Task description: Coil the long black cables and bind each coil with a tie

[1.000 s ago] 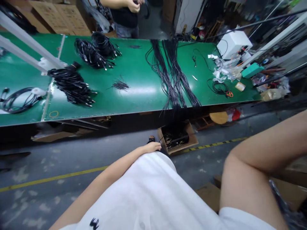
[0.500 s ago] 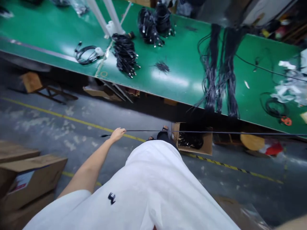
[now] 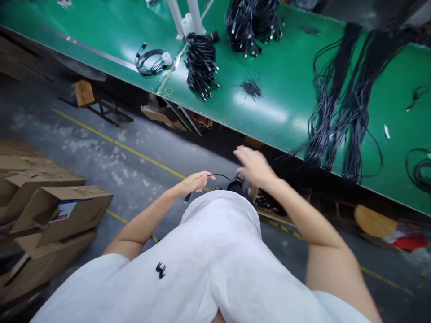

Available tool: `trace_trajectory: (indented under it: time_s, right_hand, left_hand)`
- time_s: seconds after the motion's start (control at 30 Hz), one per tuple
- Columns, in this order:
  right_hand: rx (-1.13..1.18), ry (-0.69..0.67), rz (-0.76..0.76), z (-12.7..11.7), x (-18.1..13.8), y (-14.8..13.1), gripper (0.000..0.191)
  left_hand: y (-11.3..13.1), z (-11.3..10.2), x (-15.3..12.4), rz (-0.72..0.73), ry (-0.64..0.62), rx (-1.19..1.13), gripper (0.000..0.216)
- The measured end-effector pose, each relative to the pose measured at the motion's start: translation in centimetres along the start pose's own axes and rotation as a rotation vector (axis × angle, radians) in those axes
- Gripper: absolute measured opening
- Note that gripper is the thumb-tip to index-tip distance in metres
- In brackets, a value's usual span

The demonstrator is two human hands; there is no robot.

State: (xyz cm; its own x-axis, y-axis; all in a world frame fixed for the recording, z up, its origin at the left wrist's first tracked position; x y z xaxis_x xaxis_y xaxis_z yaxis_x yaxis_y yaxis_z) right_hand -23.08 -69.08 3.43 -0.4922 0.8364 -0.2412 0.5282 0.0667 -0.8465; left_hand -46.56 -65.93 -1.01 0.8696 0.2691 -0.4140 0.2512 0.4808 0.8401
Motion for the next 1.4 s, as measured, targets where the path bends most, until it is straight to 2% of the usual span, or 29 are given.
trace_trajectory:
  time_s: [0.03,0.07,0.1,0.2,0.23,0.3,0.37,0.43,0.5,0.53,0.6,0.7,0.87,1.03,1.17,1.27,1.33,1.4]
  right_hand:
    - [0.040,0.027,0.009,0.9,0.5,0.5,0.028]
    - [0.113,0.050,0.023,1.8,0.8,1.1,0.026]
    - [0.204,0.064,0.037,2.8,0.9,2.0,0.028]
    - [0.452,0.100,0.113,4.4,-1.6,5.7,0.047]
    - [0.443,0.129,0.158,4.4,-3.1,7.1,0.049]
    - [0.256,0.180,0.276,3.9,-6.0,9.1,0.047]
    - [-0.059,0.148,0.343,3.3,-7.8,8.8,0.042]
    - [-0.288,-0.020,0.249,3.0,-7.8,5.8,0.040]
    - [-0.375,-0.158,0.071,2.3,-6.4,1.4,0.039]
    - [-0.398,-0.157,0.016,1.5,-5.4,-0.6,0.038]
    - [-0.447,-0.054,0.039,-0.8,-3.5,-3.3,0.036]
    - [-0.460,0.024,0.119,-3.8,-1.6,-3.7,0.032]
    - [-0.245,0.063,0.028,-5.6,-0.7,0.2,0.029]
    - [-0.074,0.238,-0.004,-6.8,-0.1,4.2,0.036]
    - [0.006,0.278,-0.010,-7.3,0.2,6.0,0.040]
    - [0.076,0.331,0.025,-7.6,-0.3,9.5,0.041]
    - [0.042,0.407,0.149,-7.3,-1.3,13.0,0.042]
    - [-0.081,0.406,0.328,-6.0,-2.4,15.4,0.039]
  left_hand:
    - [1.8,1.1,0.0,0.078,-0.043,-0.129,0.041]
    - [3.5,1.4,-0.4,0.153,-0.028,-0.244,0.039]
    - [5.2,0.9,-1.3,0.239,0.042,-0.354,0.036]
    - [8.7,-3.5,-5.2,0.528,0.370,-0.613,0.037]
    - [9.3,-5.2,-6.3,0.607,0.471,-0.655,0.039]
    - [9.6,-7.5,-7.5,0.675,0.620,-0.659,0.039]
    - [8.9,-8.0,-6.5,0.584,0.688,-0.546,0.030]
    - [7.9,-6.4,-3.7,0.380,0.621,-0.339,0.029]
    - [6.8,-3.2,-0.3,0.200,0.425,-0.129,0.040]
    - [6.4,-1.3,1.2,0.145,0.308,-0.054,0.046]
    - [5.8,1.9,3.3,0.089,0.098,0.027,0.051]
    - [5.8,4.1,4.6,0.071,-0.074,-0.019,0.046]
    - [7.0,3.6,5.1,-0.012,-0.153,-0.328,0.033]
    - [8.2,1.9,4.5,-0.024,-0.101,-0.501,0.019]
    - [7.9,0.9,3.8,-0.051,-0.017,-0.579,0.027]
    - [8.5,-0.3,2.5,0.100,0.124,-0.605,0.036]
    - [9.7,-1.4,1.0,0.273,0.243,-0.571,0.036]
    - [11.0,-2.4,-0.6,0.397,0.327,-0.508,0.035]
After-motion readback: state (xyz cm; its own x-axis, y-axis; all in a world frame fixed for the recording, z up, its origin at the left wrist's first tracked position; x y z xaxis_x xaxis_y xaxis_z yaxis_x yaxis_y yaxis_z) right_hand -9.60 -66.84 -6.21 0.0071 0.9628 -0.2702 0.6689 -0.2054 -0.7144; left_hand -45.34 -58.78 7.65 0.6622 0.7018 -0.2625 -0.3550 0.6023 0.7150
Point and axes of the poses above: each hand's wrist, its own x-axis towards the middle knuckle, its own z-axis out of the palm, y = z × x, the point moved 3 cm from there along x, towards the middle knuckle, and after that the axes turned 14 degrees about -y, right-handed, at the moved point
